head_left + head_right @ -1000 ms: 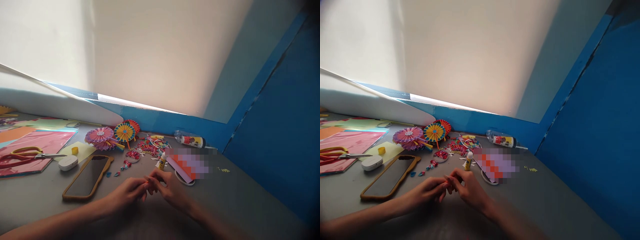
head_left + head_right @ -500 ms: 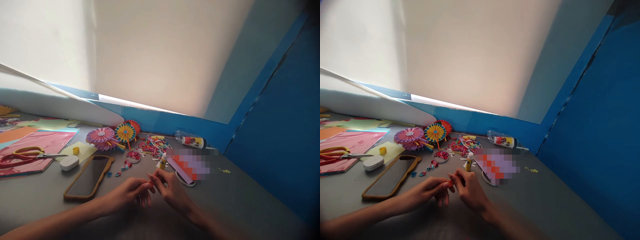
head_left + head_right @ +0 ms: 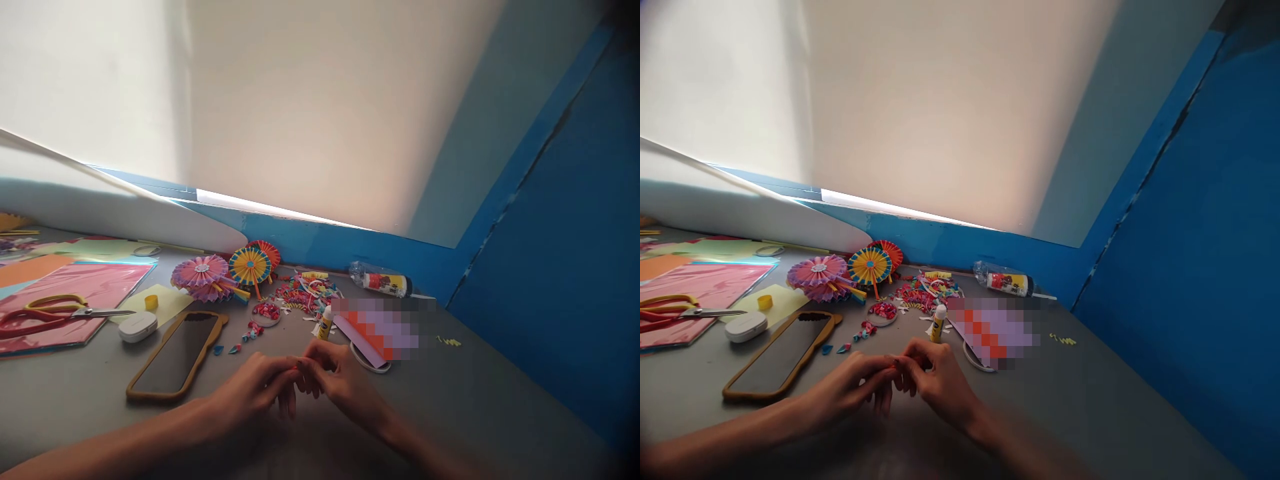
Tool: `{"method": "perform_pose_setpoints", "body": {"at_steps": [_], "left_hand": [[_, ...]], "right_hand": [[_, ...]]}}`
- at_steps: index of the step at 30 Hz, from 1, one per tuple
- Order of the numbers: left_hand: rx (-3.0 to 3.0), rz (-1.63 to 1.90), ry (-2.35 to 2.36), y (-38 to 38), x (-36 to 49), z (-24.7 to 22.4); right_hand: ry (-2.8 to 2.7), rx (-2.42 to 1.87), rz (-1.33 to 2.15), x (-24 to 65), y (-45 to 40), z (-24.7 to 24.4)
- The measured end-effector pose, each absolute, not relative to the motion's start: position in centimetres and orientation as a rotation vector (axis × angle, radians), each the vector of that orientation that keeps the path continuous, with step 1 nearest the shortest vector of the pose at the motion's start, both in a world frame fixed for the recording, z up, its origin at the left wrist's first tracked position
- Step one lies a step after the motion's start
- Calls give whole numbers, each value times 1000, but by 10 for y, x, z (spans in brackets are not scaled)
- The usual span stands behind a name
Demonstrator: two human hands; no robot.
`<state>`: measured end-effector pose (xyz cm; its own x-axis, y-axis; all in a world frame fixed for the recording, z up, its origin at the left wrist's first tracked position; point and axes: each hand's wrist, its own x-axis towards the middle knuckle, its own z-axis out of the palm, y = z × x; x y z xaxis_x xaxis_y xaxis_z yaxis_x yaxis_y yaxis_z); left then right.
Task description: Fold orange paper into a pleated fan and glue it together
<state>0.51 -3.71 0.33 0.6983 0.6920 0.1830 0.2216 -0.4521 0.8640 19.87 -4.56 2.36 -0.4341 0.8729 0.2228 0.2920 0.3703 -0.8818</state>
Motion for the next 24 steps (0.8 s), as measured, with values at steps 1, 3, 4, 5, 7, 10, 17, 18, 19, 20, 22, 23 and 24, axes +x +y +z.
{"method": "perform_pose_setpoints", "body": {"at_steps": [1,3,4,5,7,10,17,18,19,20,22,23,24], "left_hand": [[2008,691,712,-37,5,5],[1995,723,736,-36,4,9],[1997,721,742,-36,4,11],[2002,708,737,-37,3,13],[1997,665,697,-38,4,16],[1916,623,617,-38,4,18],[1903,645,658,-36,3,10],[1888,639,674,-36,3,8],[1858,627,685,-36,4,5],[1822,612,689,-36,5,2],[1761,590,673,-36,6,-1],[1758,590,658,-36,7,-1],[1779,596,643,-36,7,0]], "right_hand": [[-1889,-996,1076,200,-44,25],[-1851,-1001,1081,203,-42,27],[-1849,-1016,1056,203,-41,27],[-1859,-1031,1027,204,-41,27],[-1894,-1053,992,204,-43,25],[-1931,-1051,999,203,-46,21],[-1929,-1006,1057,198,-44,20],[-1940,-1023,1020,198,-44,21],[-1952,-1050,971,198,-45,22],[-1965,-1079,913,198,-46,23],[-1986,-1117,796,199,-48,23],[-1987,-1121,742,199,-48,23],[-1983,-1114,701,200,-48,23]]}}
